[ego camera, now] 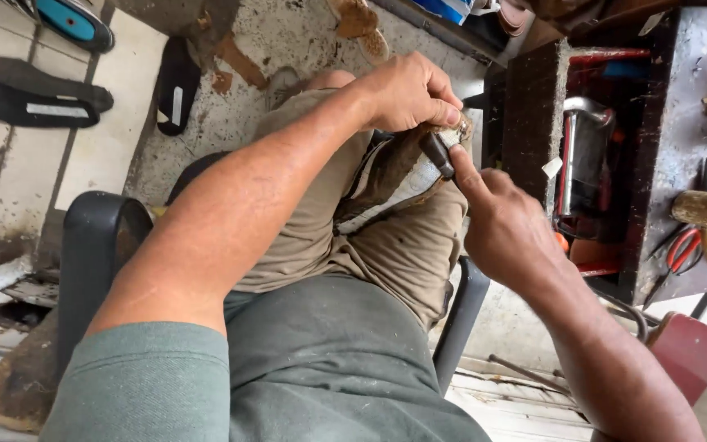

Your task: Securing the upper part of a shoe to the sole or last using pliers to stretch the material and a hammer to fasten it.

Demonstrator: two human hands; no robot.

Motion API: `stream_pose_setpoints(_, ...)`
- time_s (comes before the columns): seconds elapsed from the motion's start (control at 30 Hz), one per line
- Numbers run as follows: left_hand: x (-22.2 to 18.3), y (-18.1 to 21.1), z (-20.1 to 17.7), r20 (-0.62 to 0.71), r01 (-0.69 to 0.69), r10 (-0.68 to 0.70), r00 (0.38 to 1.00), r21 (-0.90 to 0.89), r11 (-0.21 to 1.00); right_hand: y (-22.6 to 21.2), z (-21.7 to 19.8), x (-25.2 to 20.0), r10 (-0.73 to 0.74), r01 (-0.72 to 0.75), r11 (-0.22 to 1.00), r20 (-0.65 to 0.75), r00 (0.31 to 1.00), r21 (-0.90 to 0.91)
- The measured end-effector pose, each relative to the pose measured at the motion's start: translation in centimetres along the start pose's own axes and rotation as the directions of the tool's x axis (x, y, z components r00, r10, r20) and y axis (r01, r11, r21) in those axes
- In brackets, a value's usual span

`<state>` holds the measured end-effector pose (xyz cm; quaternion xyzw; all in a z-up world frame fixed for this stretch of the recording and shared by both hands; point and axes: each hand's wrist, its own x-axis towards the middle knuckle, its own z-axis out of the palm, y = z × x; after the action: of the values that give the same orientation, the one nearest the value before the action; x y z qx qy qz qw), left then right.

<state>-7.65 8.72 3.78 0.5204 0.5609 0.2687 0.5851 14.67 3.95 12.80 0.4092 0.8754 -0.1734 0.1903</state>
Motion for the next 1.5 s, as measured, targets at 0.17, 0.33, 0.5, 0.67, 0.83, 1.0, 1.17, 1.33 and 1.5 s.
stream_pose_setpoints(0.17, 0.1, -0.4, -0.2, -0.037, -0.021, 0.022, 0.999, 0.038, 0.999, -1.7, -2.6, 0.9, 0.025, -0.040, 0.990, 0.104, 0.994, 0.136)
stream_pose_setpoints(0.33, -1.1, -0.6, 0.6, -0.039, -0.043, 0.043, 0.998, 0.004, 0.999, 0.5, 1.1, 1.2, 0.162, -0.159, 0.986, 0.096, 0.982, -0.044)
stream_pose_setpoints(0.5, -1.7, -1.8, 1.9, -0.156, -0.254, 0.244, 0.957, -0.048, 0.966, 6.0, 6.5, 1.9, -0.261, 0.270, 0.963, -0.344, 0.902, -0.020)
stream_pose_setpoints(0.67, -1.8, -1.8, 2.2, -0.134, -0.238, 0.241, 0.961, 0.035, 0.971, 7.2, 7.1, 2.6, -0.310, 0.328, 0.945, -0.375, 0.874, -0.019)
stream_pose_setpoints(0.83, -2.9, -2.4, 1.9, -0.031, -0.229, 0.229, 0.973, -0.020, 0.973, 8.0, 8.2, 3.2, -0.373, 0.389, 0.920, -0.431, 0.821, -0.054)
stream_pose_setpoints(1.0, -3.7, -4.1, 4.3, 0.014, -0.287, 0.305, 0.952, -0.298, 0.910, 7.7, 8.8, 3.1, -0.407, 0.436, 0.896, -0.558, 0.723, -0.089)
stream_pose_setpoints(1.17, -3.9, -4.1, 5.6, -0.057, -0.310, 0.305, 0.951, -0.236, 0.921, 5.8, 4.7, -0.5, -0.168, 0.259, 0.820, -0.217, 0.962, 0.510)
stream_pose_setpoints(1.33, -2.0, -7.0, 8.4, -0.387, -0.295, 0.261, 0.885, -0.031, 0.955, 7.8, 3.9, -4.6, 0.053, -0.247, 0.652, 0.282, 0.958, 0.717)
stream_pose_setpoints(1.5, -2.3, -6.3, 9.0, -0.675, -0.341, 0.477, 0.562, 0.336, 0.878, 5.6, 0.9, -4.3, -0.259, 0.437, 0.671, -0.362, 0.895, 0.599)
